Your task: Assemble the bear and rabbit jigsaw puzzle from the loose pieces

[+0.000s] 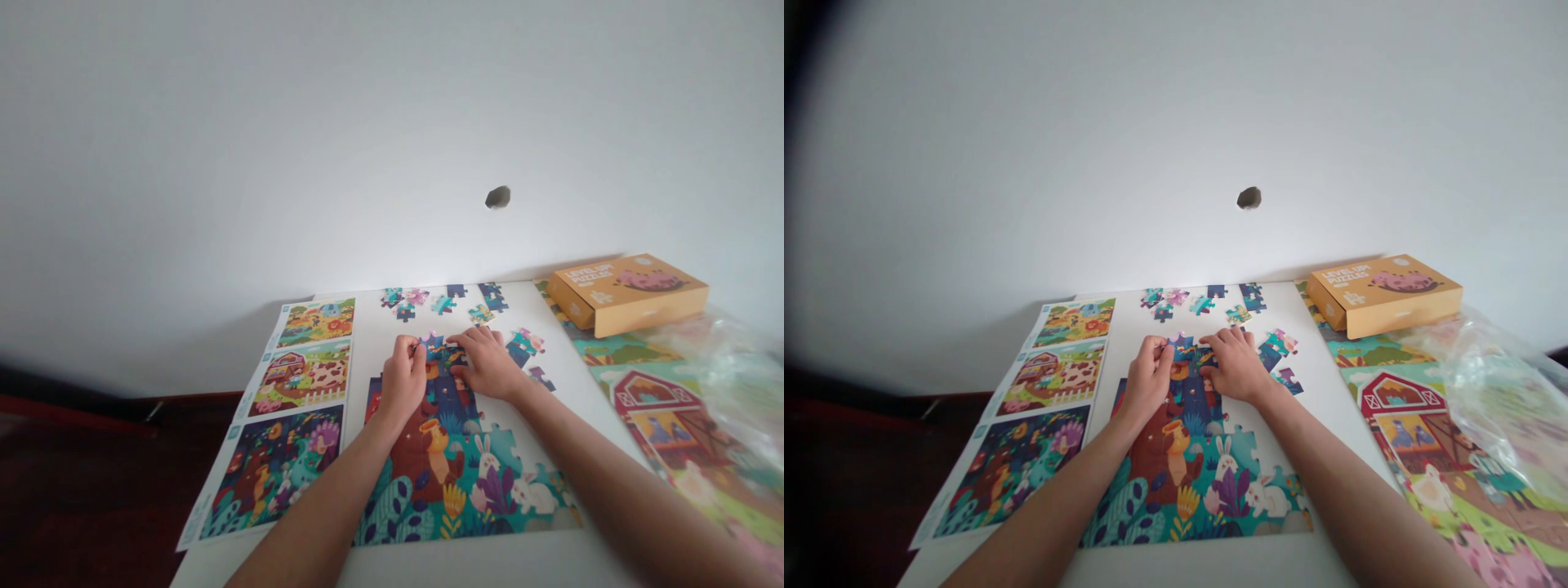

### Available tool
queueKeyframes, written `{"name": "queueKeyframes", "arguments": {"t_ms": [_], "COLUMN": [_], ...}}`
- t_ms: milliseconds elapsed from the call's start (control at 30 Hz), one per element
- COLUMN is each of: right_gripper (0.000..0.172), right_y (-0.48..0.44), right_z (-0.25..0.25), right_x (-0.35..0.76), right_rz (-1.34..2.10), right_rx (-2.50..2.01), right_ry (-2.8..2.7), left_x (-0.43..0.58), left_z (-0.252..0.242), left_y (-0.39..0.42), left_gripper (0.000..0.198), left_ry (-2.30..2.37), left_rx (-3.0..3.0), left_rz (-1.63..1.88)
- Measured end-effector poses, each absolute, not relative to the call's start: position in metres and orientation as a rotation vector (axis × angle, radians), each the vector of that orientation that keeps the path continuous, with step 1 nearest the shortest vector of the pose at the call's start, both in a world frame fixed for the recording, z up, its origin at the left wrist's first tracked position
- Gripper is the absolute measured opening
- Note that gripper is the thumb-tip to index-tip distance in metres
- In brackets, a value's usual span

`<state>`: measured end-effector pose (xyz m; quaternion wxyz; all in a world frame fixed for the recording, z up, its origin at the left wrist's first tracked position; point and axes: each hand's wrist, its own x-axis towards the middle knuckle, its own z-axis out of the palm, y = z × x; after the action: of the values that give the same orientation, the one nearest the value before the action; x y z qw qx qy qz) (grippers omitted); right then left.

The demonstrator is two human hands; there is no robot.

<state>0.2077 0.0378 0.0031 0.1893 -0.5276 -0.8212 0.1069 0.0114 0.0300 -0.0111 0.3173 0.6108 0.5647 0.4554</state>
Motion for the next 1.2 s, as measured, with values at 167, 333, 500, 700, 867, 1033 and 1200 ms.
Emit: {"name": "queueKeyframes", "arguments": {"t_ms": [167, 333, 500, 700, 867, 1033, 1200], "right_gripper": [0.026, 0.011, 0.027, 0.016, 0.012, 0.009, 0.015], "right_y": [0.046, 0.047, 0.042, 0.043, 0.045, 0.045, 0.045], "right_z": [-0.003, 0.011, 0.024, 0.016, 0.014, 0.020, 0.025], "right_x": [0.210, 0.228, 0.246, 0.248, 0.250, 0.256, 0.257], "right_rz": [0.394, 0.500, 0.644, 0.515, 0.445, 0.500, 0.599], "right_rx": [-1.426, -1.417, -1.515, -1.549, -1.525, -1.610, -1.630], "right_ry": [-2.154, -1.965, -2.039, -2.247, -2.286, -2.221, -2.194], "left_x": [0.009, 0.009, 0.009, 0.009, 0.009, 0.009, 0.009], "left_z": [-0.011, -0.009, -0.010, -0.012, -0.012, -0.011, -0.011], "left_y": [0.031, 0.031, 0.030, 0.031, 0.031, 0.031, 0.031], "left_gripper": [0.015, 0.015, 0.016, 0.017, 0.017, 0.017, 0.017], "left_ry": [1.529, 1.510, 1.503, 1.494, 1.486, 1.459, 1.463], "left_rx": [1.628, 1.610, 1.603, 1.597, 1.592, 1.572, 1.595], "left_rz": [1.169, 1.193, 1.193, 1.191, 1.198, 1.210, 1.195]}}
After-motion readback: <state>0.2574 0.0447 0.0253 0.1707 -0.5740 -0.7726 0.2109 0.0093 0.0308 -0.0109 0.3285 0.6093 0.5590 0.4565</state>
